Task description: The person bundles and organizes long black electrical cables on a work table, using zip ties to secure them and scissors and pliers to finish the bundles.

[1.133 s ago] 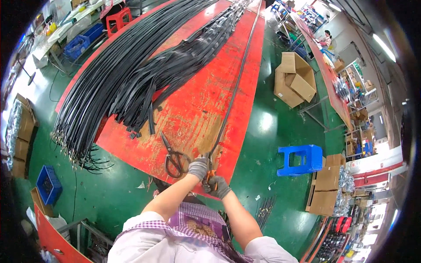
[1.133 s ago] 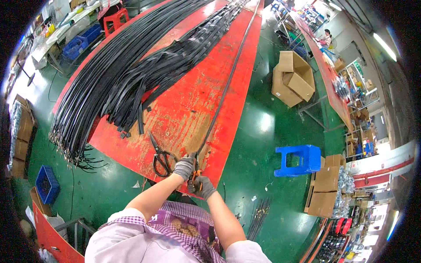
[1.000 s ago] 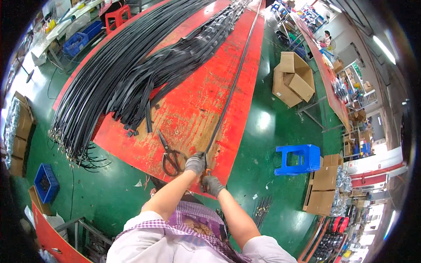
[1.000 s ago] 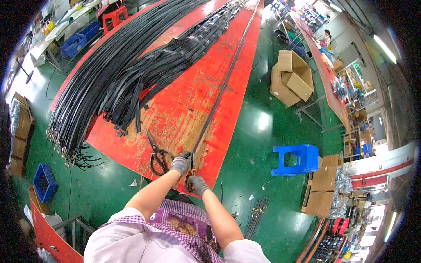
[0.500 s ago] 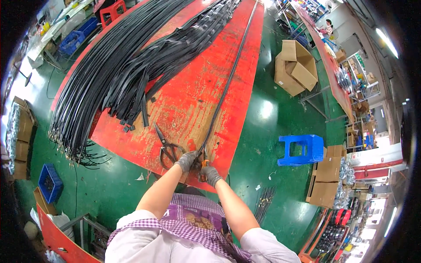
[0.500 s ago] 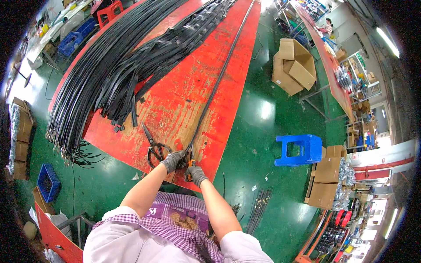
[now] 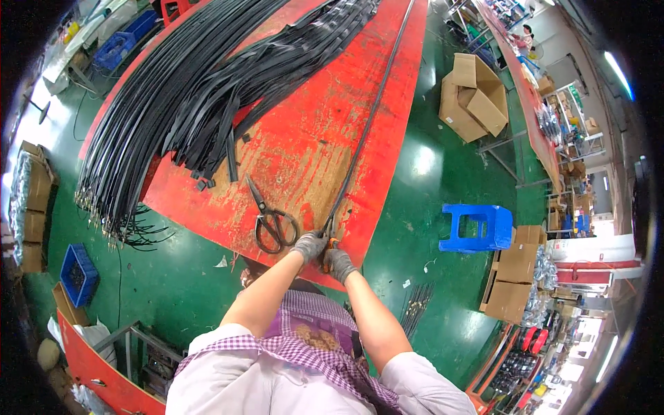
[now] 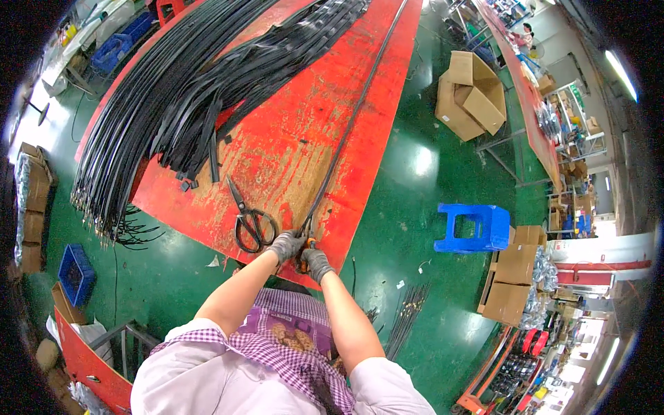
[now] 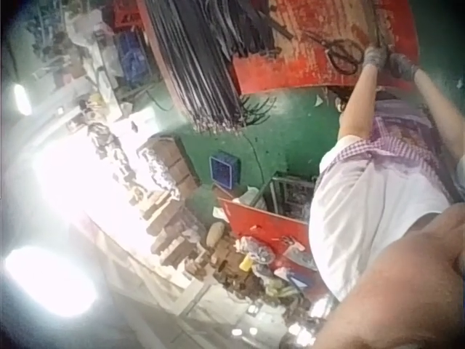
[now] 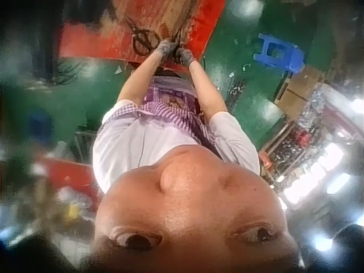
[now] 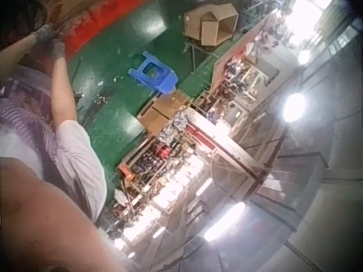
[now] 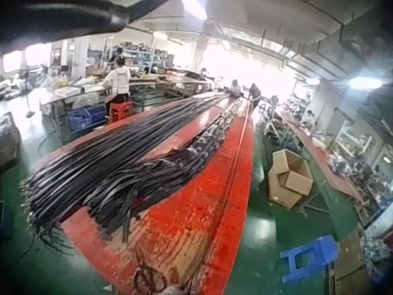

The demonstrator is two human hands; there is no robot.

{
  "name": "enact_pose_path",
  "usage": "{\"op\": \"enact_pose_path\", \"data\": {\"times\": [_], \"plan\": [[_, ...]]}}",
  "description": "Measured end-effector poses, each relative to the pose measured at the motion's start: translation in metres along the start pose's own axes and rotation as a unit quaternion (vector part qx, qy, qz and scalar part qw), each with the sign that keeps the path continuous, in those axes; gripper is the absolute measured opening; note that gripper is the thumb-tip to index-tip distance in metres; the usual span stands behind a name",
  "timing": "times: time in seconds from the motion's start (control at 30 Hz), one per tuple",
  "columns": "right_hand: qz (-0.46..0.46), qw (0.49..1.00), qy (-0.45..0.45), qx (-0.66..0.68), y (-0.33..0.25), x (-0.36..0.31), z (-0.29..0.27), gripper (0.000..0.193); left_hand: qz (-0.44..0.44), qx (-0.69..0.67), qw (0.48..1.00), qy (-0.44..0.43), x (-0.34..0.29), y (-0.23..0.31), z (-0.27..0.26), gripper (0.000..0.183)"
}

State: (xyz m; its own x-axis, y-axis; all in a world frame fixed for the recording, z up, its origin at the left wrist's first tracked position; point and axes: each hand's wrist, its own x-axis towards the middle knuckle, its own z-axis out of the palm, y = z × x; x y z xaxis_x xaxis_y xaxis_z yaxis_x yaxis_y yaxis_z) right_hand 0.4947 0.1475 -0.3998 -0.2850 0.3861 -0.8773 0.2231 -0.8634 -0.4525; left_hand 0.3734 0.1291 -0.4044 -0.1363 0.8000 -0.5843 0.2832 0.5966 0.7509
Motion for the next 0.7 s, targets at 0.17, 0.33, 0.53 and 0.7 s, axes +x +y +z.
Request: {"op": "enact_pose_path", "data": {"times": [0.17, 0.33, 0.53, 0.7], "plan": [[-0.053, 0.997, -0.036, 0.042, 0.008, 0.009, -0.009, 0.016, -0.016, 0.052, 0.997, 0.059, 0.005, -0.006, 0.006, 0.048], [-0.041, 0.999, 0.006, 0.005, -0.003, 0.009, -0.011, 0.006, 0.009, 0.013, 0.993, 0.120, 0.009, 0.002, 0.010, 0.032], [0.044, 0.989, 0.045, -0.133, -0.008, 0.026, -0.017, 0.009, 0.039, 0.001, 0.989, 0.143, 0.011, -0.012, 0.014, 0.028], [0.040, 0.998, -0.011, 0.043, -0.011, -0.002, -0.007, 0.019, -0.091, -0.442, 0.882, -0.139, -0.021, -0.003, -0.026, 0.032]]}}
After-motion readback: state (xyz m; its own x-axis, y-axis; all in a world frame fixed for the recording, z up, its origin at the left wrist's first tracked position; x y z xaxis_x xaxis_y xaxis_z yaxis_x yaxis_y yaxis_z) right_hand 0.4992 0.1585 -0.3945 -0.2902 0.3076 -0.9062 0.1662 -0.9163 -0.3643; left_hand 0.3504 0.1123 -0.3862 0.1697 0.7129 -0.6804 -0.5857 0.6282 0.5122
